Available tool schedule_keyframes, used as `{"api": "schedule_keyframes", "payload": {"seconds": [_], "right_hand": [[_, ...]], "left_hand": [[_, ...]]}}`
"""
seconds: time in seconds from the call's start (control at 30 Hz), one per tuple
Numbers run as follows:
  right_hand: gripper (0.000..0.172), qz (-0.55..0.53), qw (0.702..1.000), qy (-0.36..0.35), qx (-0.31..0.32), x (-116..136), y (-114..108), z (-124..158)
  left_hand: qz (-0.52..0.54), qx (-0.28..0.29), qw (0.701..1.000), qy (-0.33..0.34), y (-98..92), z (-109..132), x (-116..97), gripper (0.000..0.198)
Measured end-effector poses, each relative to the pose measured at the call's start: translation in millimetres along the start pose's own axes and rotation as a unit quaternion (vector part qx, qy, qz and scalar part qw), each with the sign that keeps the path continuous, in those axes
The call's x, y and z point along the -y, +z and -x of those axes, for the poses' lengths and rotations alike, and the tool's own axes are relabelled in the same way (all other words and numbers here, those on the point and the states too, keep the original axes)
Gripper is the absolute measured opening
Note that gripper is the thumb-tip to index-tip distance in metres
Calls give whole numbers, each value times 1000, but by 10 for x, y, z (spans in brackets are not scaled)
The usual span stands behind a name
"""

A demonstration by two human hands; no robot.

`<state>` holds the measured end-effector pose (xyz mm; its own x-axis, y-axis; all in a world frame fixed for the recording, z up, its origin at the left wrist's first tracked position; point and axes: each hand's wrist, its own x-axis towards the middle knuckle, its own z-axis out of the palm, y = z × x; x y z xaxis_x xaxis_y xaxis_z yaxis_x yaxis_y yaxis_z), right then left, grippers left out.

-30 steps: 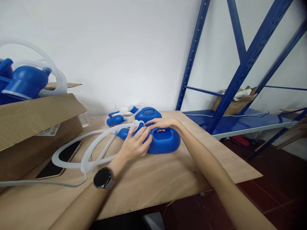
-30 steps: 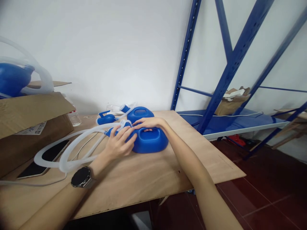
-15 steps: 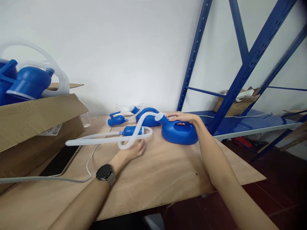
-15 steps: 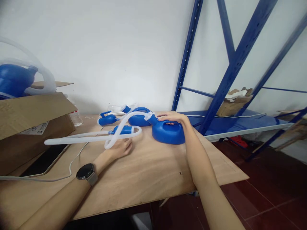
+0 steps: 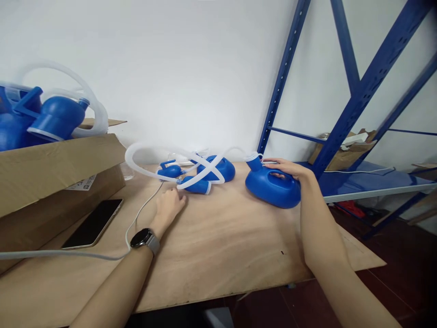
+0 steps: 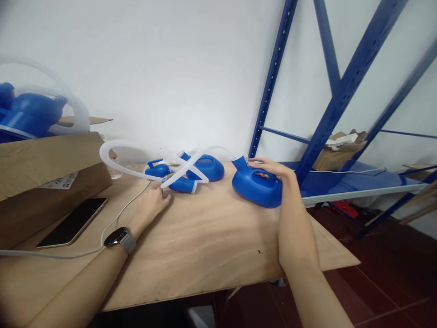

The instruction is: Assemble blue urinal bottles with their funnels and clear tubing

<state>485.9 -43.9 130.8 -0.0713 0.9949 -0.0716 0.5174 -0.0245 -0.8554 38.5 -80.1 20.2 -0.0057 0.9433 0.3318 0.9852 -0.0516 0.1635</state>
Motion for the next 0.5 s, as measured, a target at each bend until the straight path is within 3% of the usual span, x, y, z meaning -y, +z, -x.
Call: {"api": "schedule_keyframes", "payload": {"seconds": [0.1,0.2,0.33,0.5], "right_hand": [[62,-46,999,-15,-6,-30,-81,40],[64,-97,995,-30,8,-27,-89,47],[65,-123,990,-60,46,52,-12,30],[70,-140,982,-115,57,239,114,11]], "left_hand": [[80,-47,995,-29,83,-63,90,59],[220,-90,971,4,195,-139,137,76],[446,-59,891,54,247,-185,89,59],[595,-26,803,29,156,-140,-103,49]]}}
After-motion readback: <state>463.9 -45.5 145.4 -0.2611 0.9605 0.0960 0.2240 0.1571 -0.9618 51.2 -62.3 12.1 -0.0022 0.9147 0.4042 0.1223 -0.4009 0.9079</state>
